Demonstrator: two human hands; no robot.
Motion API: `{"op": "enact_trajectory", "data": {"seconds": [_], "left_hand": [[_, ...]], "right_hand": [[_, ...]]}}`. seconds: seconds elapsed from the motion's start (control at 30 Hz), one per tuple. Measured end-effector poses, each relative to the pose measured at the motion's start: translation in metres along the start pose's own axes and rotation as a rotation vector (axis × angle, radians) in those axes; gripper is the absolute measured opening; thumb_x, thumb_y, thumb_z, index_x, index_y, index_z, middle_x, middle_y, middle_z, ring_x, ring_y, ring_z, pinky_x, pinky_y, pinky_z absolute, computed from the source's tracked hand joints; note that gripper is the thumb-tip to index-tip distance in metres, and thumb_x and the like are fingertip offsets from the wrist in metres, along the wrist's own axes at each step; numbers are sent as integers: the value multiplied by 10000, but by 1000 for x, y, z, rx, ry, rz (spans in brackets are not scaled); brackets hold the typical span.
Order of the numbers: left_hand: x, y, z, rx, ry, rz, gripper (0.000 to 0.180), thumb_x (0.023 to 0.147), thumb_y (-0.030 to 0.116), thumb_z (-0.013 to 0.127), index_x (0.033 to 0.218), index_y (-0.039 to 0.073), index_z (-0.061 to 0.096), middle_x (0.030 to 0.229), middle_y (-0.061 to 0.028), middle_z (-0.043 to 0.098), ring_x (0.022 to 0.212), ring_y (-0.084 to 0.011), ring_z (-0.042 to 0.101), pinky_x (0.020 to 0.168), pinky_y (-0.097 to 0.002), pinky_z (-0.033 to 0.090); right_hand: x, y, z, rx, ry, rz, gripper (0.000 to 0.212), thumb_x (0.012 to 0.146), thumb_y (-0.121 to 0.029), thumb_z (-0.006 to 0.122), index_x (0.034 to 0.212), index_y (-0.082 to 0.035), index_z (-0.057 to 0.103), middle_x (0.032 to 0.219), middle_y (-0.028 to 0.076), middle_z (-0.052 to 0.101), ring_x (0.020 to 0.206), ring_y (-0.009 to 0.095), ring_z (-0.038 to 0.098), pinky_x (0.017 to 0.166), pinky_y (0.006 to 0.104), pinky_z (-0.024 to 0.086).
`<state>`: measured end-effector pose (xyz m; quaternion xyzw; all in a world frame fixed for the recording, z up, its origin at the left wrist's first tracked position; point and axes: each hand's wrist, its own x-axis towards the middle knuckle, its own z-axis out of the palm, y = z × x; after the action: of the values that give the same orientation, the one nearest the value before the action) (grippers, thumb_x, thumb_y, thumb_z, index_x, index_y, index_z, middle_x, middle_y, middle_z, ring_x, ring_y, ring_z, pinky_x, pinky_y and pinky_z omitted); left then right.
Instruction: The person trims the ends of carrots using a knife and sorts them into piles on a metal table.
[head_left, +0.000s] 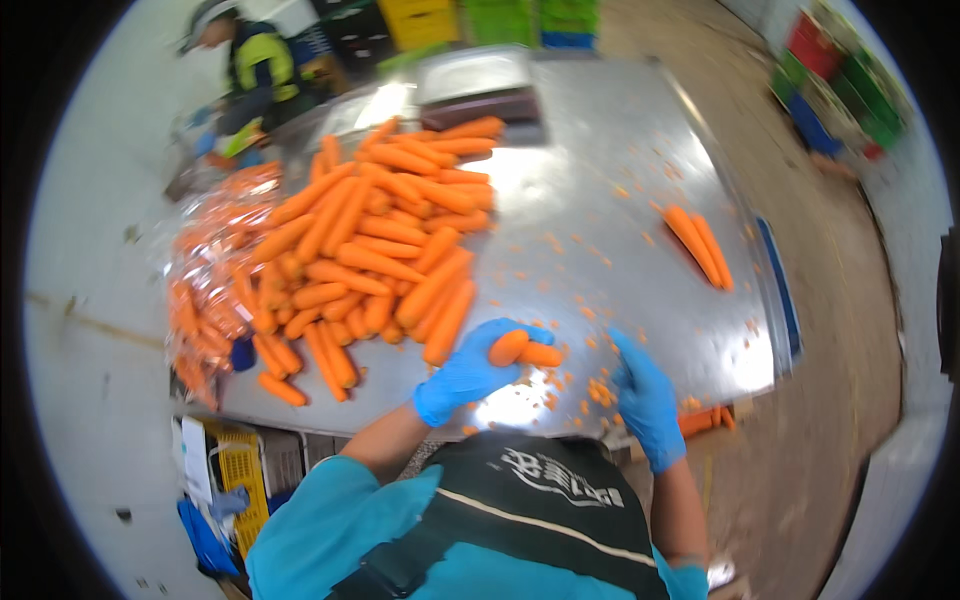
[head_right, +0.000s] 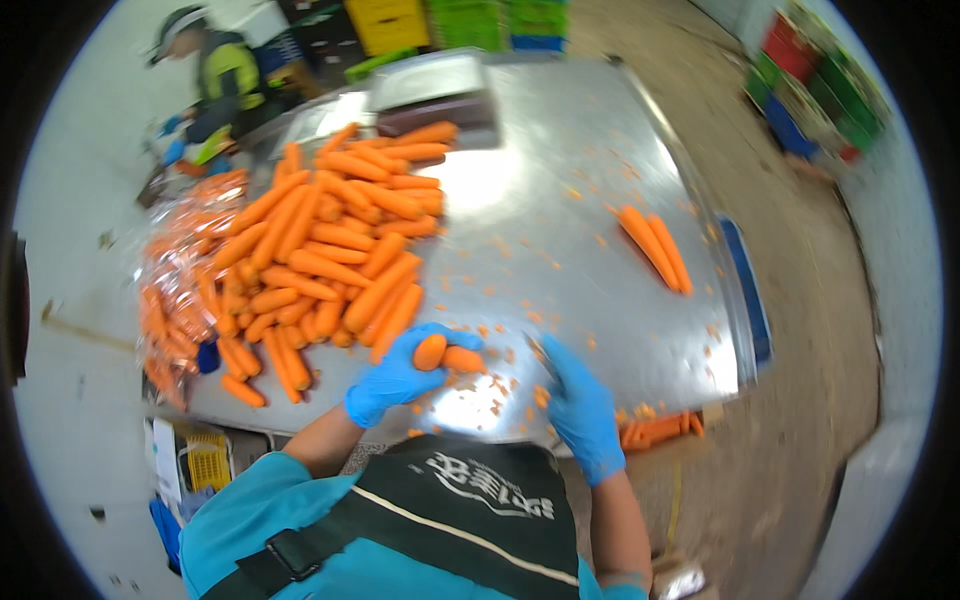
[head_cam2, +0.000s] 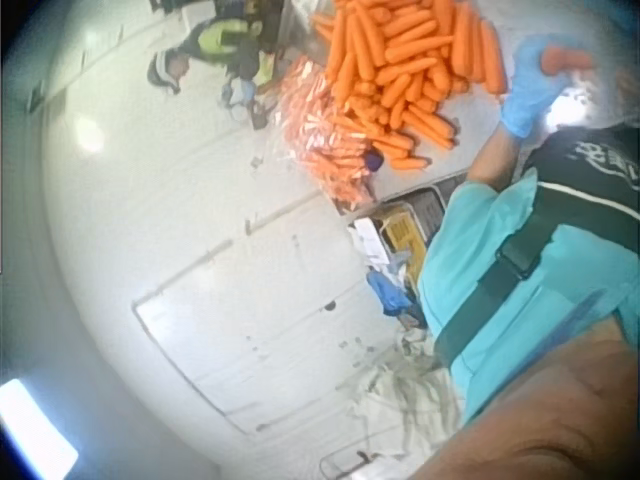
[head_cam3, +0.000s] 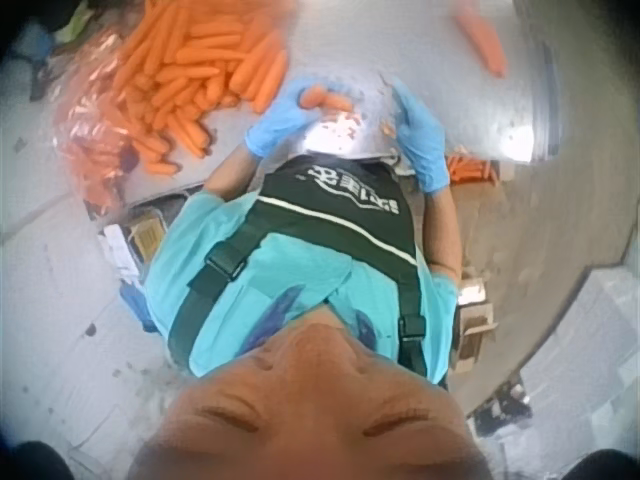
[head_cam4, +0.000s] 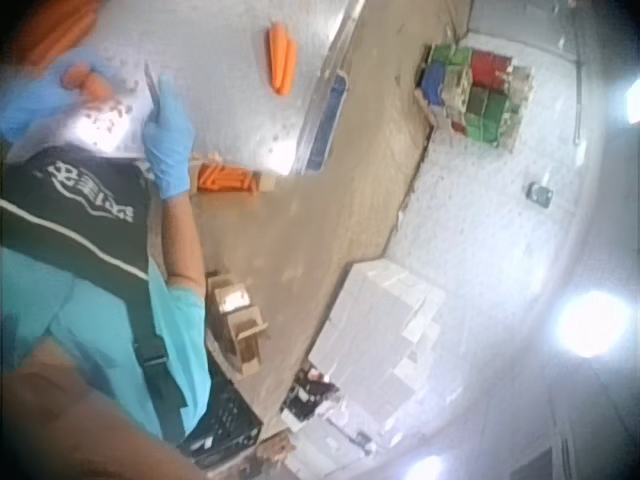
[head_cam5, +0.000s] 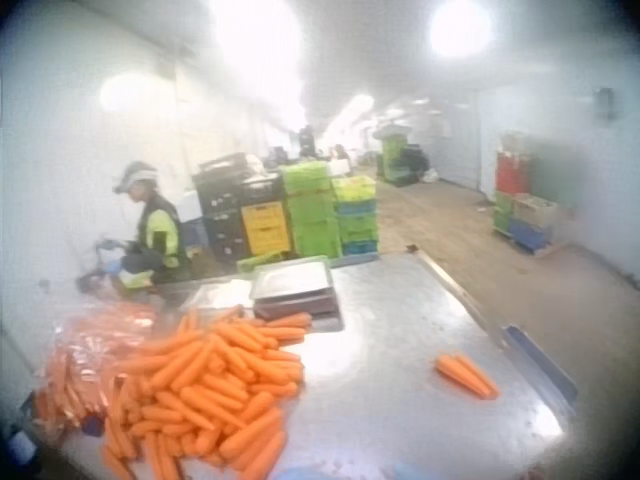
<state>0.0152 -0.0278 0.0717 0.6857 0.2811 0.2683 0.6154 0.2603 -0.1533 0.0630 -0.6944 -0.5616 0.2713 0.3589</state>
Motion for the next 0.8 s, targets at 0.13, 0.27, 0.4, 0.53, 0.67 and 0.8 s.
{"op": "enact_trajectory", "data": {"seconds": [0.13,0.27,0.4,0.53,0.67,0.8], "left_hand": [[-11,10,-64,-274,321,-154,499,762,41,636,1254,-2,563,1181,-86,632,1055,-185,591,946,-309,472],[-41,38,-154,-323,773,78,493,792,10,601,1283,15,563,1143,-95,628,1032,-188,610,873,-314,518],[-53,73,-243,-42,1078,293,449,833,30,615,1278,-1,560,1072,-68,633,990,-175,615,869,-313,514],[-57,45,-389,466,1099,250,492,838,49,664,1312,2,545,1157,-78,643,996,-165,617,830,-296,512],[-18,16,-465,838,932,158,504,835,119,709,1299,5,549,1146,-67,651,983,-153,615,823,-293,513],[15,-34,-502,397,589,-198,476,859,229,728,1266,36,575,1196,-80,647,1017,-168,627,840,-301,521]], "right_hand": [[-13,27,18,121,-5,116,558,828,71,534,1355,-109,563,907,99,657,714,126,545,737,289,496],[-27,44,27,151,-14,177,576,814,101,486,1353,-86,569,823,75,611,728,116,553,721,269,481],[-36,50,36,254,-2,304,582,818,110,465,1358,-81,567,820,54,602,733,111,552,724,257,475],[-30,39,43,170,-79,345,560,836,101,456,1354,-76,569,869,63,631,754,104,555,746,256,477],[-31,27,54,100,-57,330,522,850,70,481,1344,-71,575,915,85,660,782,132,589,771,271,486],[-50,34,63,-1,-25,385,477,872,10,513,1333,-90,581,1061,134,700,887,200,666,822,317,508]]}}
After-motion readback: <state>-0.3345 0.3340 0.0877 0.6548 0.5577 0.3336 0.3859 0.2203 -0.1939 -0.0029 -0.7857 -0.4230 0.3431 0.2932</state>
